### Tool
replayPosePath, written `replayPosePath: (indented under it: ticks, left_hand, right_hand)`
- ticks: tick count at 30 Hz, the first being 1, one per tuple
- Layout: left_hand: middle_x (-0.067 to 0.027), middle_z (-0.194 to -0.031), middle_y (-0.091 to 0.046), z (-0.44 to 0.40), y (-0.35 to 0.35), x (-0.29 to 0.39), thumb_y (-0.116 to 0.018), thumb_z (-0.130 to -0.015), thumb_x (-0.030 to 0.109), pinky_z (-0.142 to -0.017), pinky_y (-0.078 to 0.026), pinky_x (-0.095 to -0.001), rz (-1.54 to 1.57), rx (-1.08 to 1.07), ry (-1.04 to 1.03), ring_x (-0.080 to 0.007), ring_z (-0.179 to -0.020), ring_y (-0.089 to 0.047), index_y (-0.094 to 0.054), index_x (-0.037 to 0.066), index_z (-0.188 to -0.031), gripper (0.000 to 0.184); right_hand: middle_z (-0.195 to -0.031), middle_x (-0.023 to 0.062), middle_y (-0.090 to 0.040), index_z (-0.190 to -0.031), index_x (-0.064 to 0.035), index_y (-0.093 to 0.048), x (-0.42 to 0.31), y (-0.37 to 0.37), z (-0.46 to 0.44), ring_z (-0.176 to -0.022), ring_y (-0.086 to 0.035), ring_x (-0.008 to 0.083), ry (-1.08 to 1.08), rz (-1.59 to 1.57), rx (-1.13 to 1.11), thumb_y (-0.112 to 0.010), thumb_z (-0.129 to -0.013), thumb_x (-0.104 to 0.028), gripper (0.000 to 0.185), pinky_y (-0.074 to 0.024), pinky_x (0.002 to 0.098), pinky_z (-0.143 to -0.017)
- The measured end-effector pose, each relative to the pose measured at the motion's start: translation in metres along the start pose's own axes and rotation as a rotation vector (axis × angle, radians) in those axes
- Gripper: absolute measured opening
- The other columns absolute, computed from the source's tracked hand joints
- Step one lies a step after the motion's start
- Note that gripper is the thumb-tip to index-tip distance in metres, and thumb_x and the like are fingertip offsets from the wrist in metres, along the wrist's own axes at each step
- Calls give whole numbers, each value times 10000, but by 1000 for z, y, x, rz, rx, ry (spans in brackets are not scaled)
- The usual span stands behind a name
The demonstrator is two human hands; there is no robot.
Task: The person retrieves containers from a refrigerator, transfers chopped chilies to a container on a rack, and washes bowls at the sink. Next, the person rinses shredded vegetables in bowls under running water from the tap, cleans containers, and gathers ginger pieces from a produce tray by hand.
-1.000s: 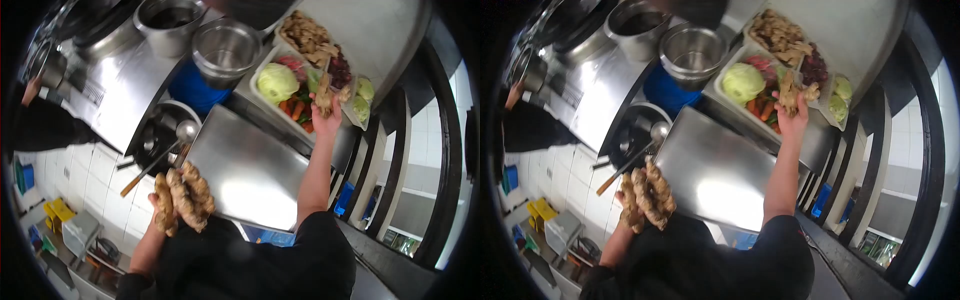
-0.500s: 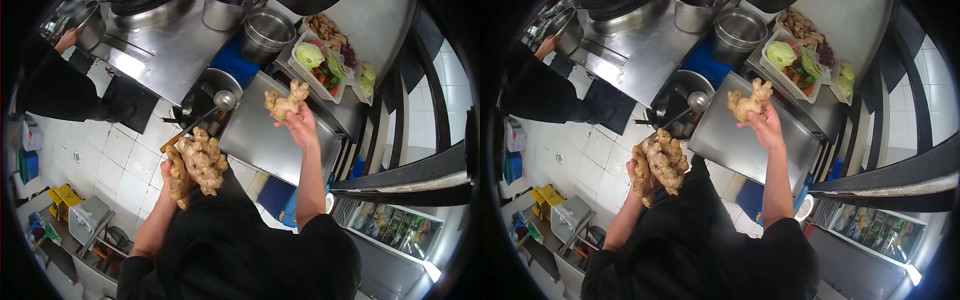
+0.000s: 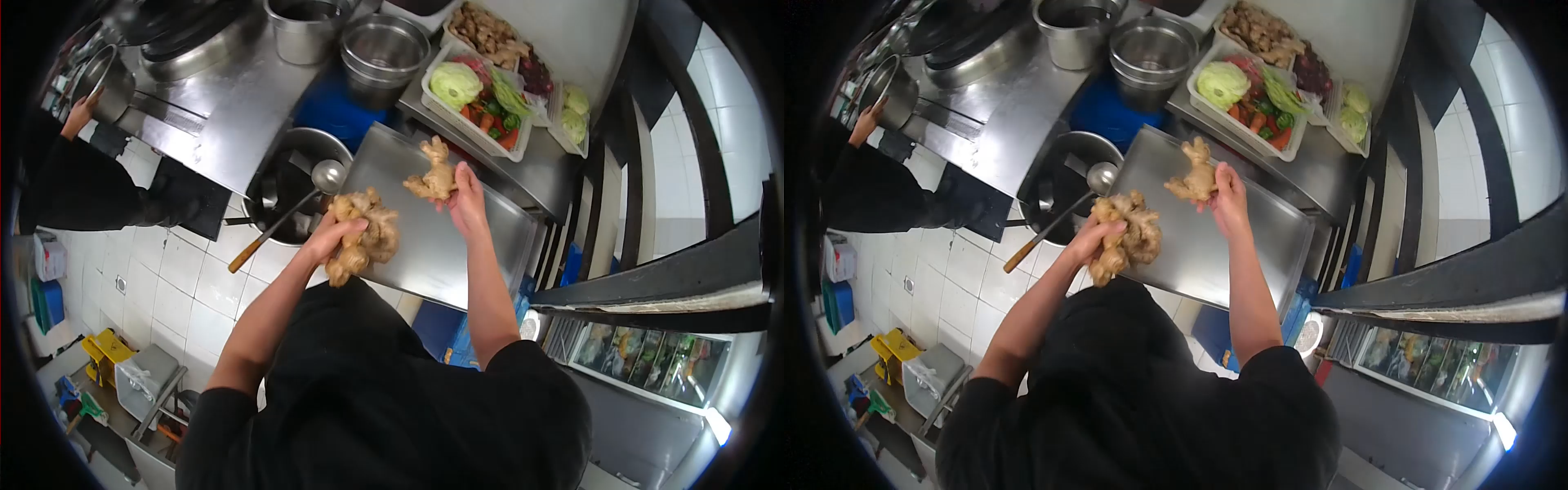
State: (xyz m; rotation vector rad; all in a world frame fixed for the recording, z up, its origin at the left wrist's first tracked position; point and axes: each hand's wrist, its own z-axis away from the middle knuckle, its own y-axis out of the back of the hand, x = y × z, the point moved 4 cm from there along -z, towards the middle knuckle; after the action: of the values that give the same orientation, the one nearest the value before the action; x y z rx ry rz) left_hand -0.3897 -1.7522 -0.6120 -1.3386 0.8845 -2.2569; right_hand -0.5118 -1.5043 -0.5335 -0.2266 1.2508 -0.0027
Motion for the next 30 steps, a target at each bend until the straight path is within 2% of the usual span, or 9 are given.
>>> replayPosePath:
  ticks: [3, 8, 12, 16, 20, 23, 27, 29, 30]
  left_hand:
    - [-138, -1204, -584, -47, 1, -32, -761, -824, 234, -893, -540, -404, -67, 86, 149, -250, -1093, -613, -451, -12, -1352, 660]
    - [-152, -1225, -570, -58, -4, -46, -734, -840, 243, -878, -557, -423, 76, 67, 162, -265, -1094, -617, -388, 0, -1384, 689]
    - [-182, -1314, -547, -59, 7, -53, -674, -881, 326, -958, -525, -463, 210, 61, 145, -321, -1162, -599, -369, 22, -1433, 701]
    - [-150, -1254, -580, -52, -7, -33, -683, -887, 342, -936, -530, -468, 279, 5, 138, -297, -1122, -612, -425, 33, -1382, 638]
    - [-114, -1234, -585, -28, -3, -22, -735, -876, 329, -931, -529, -462, 222, 90, -14, -270, -1106, -611, -433, 77, -1390, 648]
    - [-128, -1246, -583, 7, 3, -4, -720, -880, 355, -950, -522, -458, 311, 79, -41, -280, -1119, -610, -415, 69, -1415, 678]
    - [-165, -1287, -580, 68, 31, 7, -691, -887, 403, -968, -516, -470, 510, -17, -60, -315, -1141, -612, -417, 64, -1415, 684]
    - [-180, -1370, -521, 110, 53, 17, -673, -894, 395, -1031, -468, -497, 533, -38, -184, -331, -1222, -563, -365, 87, -1450, 707]
    - [-179, -1370, -520, 130, 69, 18, -672, -895, 392, -1033, -468, -497, 554, -41, -262, -330, -1222, -563, -365, 89, -1451, 703]
  right_hand:
    - [-905, 111, -647, -1070, -68, -511, 14, 27, -13, -680, -658, 230, -5, 19, 26, -476, -1038, -424, 359, -485, 320, -472]
    - [-896, 87, -632, -1093, -96, -528, 29, 59, -28, -657, -636, 192, -77, 17, -43, -469, -1046, -395, 308, -482, 312, -452]
    - [-877, 85, -622, -1086, -86, -538, 18, 36, -19, -615, -618, 182, -244, -64, -189, -464, -1049, -393, 318, -473, 312, -430]
    - [-756, 51, -582, -997, -68, -562, 23, -6, -10, -531, -566, 133, -323, 206, -355, -499, -1036, -403, 343, -446, 296, -399]
    - [-663, 23, -539, -848, -57, -524, 6, -54, -7, -487, -503, 123, -171, 613, -417, -527, -1032, -324, 325, -419, 325, -423]
    - [-662, 19, -555, -824, -45, -538, 8, -104, -3, -537, -540, 124, 213, 669, -521, -547, -1025, -315, 336, -456, 334, -501]
    - [-716, 132, -627, -861, -28, -573, -27, -202, 40, -651, -636, 265, 236, 873, -537, -580, -997, -309, 312, -502, 385, -625]
    - [-832, 210, -643, -933, -14, -599, -35, -264, 70, -769, -645, 398, 390, 977, -573, -612, -960, -295, 282, -511, 427, -691]
    - [-832, 210, -643, -933, -14, -599, -35, -294, 86, -769, -645, 398, 419, 974, -582, -612, -960, -295, 282, -511, 427, -691]
